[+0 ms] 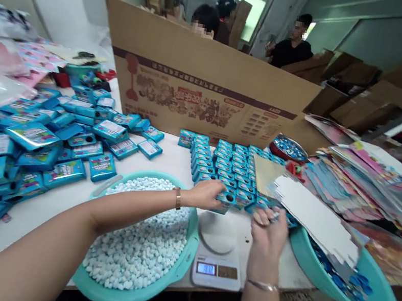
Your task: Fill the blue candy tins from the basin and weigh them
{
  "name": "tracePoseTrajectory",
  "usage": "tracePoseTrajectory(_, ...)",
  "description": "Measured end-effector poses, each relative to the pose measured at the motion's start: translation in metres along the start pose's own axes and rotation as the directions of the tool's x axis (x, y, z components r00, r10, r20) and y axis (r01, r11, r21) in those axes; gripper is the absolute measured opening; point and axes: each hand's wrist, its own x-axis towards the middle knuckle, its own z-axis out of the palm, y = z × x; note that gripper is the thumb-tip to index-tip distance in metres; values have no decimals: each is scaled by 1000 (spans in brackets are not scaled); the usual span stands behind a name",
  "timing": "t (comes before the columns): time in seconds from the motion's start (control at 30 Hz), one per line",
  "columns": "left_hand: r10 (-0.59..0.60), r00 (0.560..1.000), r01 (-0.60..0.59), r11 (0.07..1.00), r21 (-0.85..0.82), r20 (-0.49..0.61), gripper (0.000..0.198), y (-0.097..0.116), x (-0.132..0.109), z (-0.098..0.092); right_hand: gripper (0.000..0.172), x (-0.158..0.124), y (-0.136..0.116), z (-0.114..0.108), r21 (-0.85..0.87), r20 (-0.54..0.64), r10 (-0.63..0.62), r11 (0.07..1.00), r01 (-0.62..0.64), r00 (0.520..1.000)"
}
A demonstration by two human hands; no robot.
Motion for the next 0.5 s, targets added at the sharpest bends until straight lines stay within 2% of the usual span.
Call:
tracePoseTrajectory(0.07,-48,997,49,999,20,-54,27,-24,1,-33,34,-2,-9,-10,8,70,-25,1000,24,997)
tracePoseTrajectory(0.13,-123,986,129,991,47,-111,31,-55,2,-63,35,-5,-13,-18,29,80,-18,999,16,997)
tracePoseTrajectory(0.23,-260,950,278,957,89,-171,31,-109,8,-91,35,-11,-6,-24,58,33,28,998,-30,999)
tracePoseTrajectory(0.3,-339,924,360,927,106,-180,28,-145,16,-94,34,-14,5,-28,67,11,73,995,-73,997)
tracePoseTrajectory(0.37,-395,902,416,902,113,-174,28,-177,28,-88,33,-15,18,-35,67,3,117,991,-117,993)
tracePoseTrajectory(0.5,-448,879,466,879,97,-162,31,-222,56,-69,34,-11,31,-52,49,-39,199,979,-197,979)
